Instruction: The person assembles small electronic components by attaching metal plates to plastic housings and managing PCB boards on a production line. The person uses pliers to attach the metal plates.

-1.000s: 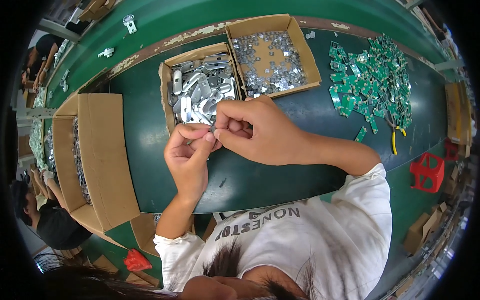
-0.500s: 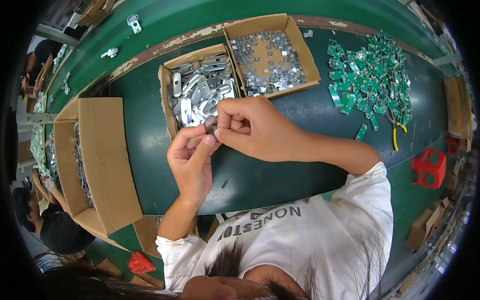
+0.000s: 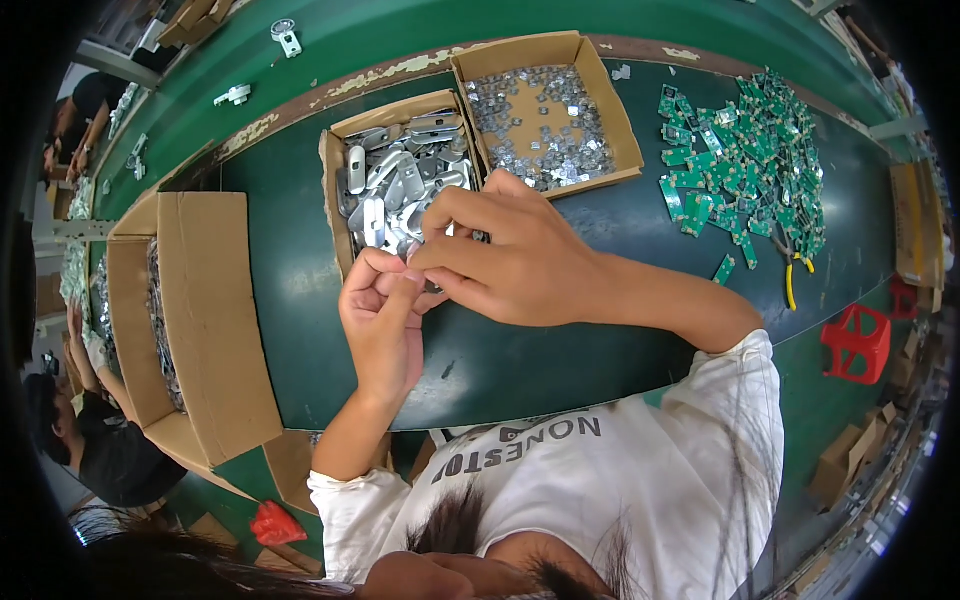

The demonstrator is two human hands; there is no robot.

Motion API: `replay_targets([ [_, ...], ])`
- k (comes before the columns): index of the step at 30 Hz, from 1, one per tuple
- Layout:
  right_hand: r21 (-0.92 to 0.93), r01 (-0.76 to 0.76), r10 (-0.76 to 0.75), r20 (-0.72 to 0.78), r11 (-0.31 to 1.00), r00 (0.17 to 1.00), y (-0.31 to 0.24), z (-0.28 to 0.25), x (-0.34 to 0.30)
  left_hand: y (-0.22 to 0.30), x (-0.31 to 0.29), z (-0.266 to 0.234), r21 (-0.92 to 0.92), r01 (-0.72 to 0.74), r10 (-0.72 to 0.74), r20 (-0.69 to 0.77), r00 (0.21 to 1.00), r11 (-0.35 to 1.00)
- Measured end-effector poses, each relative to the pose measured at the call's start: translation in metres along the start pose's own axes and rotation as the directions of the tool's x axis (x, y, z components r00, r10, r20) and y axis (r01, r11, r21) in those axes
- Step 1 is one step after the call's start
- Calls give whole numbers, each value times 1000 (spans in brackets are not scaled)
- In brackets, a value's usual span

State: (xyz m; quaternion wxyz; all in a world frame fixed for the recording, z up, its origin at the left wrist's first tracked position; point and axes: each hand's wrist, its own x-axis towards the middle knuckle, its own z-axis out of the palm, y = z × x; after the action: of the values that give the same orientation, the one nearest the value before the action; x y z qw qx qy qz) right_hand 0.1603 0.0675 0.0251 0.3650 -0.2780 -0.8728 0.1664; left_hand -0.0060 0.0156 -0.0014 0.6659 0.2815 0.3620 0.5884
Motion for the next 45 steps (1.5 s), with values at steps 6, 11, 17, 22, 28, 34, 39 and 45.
replay_targets([
  [6,139,-27,28,-10,990,1000,6,-1,0,3,-2,0,2,21,-21,41,999,1000],
  [11,353,-211,197,74,912,978,4,-3,-1,3,-6,1,76,13,-18,64,998,997],
  [17,414,-205,218,16,887,976,3,-1,-1,3,-7,2,161,-1,-6,44,999,987],
  [22,242,-132,130,24,961,991,4,-9,4,5,-4,1,162,75,-75,-8,997,984],
  [28,138,-58,81,-166,989,983,17,-26,75,23,-1,-6,47,225,-224,-36,974,973],
  [34,-301,134,-13,371,944,929,104,84,239,46,11,-25,58,6,5,-182,983,998],
  [39,-340,14,169,503,940,848,179,171,277,69,26,-40,32,-157,160,-272,949,987],
  [45,165,46,-73,162,985,984,163,87,258,67,17,-35,30,-114,118,-240,964,993],
])
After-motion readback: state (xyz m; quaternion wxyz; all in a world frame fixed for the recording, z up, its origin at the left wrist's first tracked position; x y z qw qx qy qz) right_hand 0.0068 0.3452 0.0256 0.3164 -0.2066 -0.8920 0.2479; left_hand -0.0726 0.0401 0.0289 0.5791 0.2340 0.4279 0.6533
